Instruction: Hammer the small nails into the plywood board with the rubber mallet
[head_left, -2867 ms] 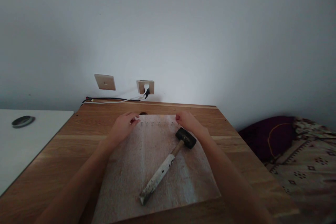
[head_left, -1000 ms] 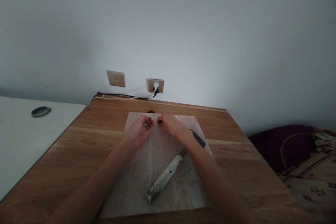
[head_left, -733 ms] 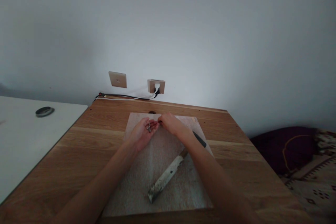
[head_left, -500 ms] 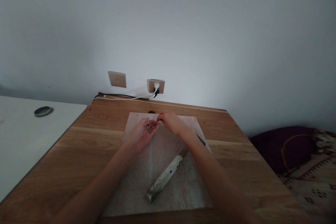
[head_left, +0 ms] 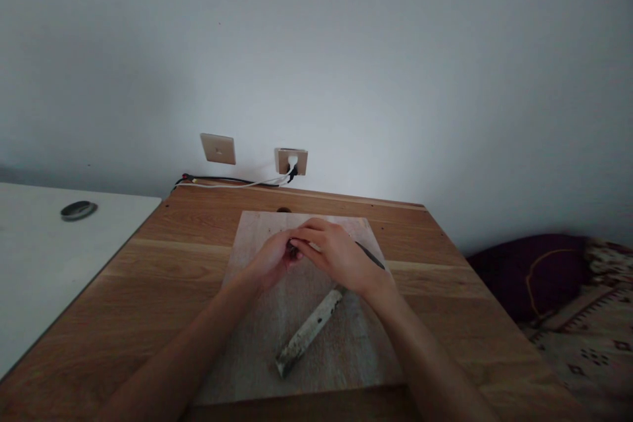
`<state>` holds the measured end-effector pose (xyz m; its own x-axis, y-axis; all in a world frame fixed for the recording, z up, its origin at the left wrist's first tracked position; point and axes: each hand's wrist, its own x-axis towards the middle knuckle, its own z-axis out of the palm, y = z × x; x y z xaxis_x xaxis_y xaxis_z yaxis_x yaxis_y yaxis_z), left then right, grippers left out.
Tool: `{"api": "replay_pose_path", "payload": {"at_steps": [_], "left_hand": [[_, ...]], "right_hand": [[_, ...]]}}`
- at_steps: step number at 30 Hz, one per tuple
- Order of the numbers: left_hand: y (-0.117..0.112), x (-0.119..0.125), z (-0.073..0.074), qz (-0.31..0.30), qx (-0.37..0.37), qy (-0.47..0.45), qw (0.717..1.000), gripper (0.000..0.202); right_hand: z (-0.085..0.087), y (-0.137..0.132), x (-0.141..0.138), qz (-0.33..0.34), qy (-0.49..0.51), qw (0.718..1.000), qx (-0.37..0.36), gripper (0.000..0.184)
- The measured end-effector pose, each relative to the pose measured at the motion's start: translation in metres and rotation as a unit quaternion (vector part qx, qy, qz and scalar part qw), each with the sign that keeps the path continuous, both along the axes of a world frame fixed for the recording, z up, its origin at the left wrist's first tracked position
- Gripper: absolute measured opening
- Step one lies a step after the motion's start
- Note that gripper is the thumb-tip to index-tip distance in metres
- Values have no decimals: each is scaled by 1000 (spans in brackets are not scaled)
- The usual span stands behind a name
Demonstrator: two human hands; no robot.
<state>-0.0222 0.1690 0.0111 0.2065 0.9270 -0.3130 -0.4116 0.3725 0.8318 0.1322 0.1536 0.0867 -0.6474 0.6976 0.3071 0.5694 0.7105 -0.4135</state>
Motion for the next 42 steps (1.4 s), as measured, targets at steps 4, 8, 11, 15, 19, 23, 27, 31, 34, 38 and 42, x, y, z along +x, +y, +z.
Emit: {"api": "replay_pose_path", "payload": {"at_steps": [4, 8, 11, 15, 19, 23, 27, 31, 34, 38, 42], "left_hand": [[2, -10, -8, -130, 212, 289, 924, 22], [3, -17, -16, -190, 396, 476, 762, 21], [2, -14, -11, -209, 434, 526, 700, 21], [-3, -7, 7, -254, 441, 637, 580, 33], [-20, -6, 11, -249, 456, 688, 506, 31], [-58, -19, 3, -173, 474, 708, 495, 40], [-101, -37, 6, -188, 451, 701, 519, 32], [-124, -56, 8, -198, 442, 690, 538, 25], [-125, -73, 2, -169, 449, 697, 533, 27], [-117, -101, -4, -146, 395, 726, 544, 36], [-113, -136, 1, -137, 296, 761, 561, 46]], "right_hand": [[-14, -22, 40, -98, 113, 988, 29, 23], [-34, -39, 80, -181, 141, 973, 5, 22], [-48, -52, 100, -218, 152, 964, 0, 21], [-62, -75, 112, -228, 155, 961, 30, 18], [-70, -103, 117, -289, 156, 939, 103, 16], [-89, -131, 132, -329, 59, 933, 136, 27], [-120, -153, 143, -334, -48, 934, 120, 46], [-134, -163, 137, -336, -79, 934, 94, 50], [-129, -162, 123, -327, -68, 939, 75, 47], [-120, -159, 93, -305, -45, 949, 70, 45], [-116, -157, 60, -270, -23, 962, 32, 41]]}}
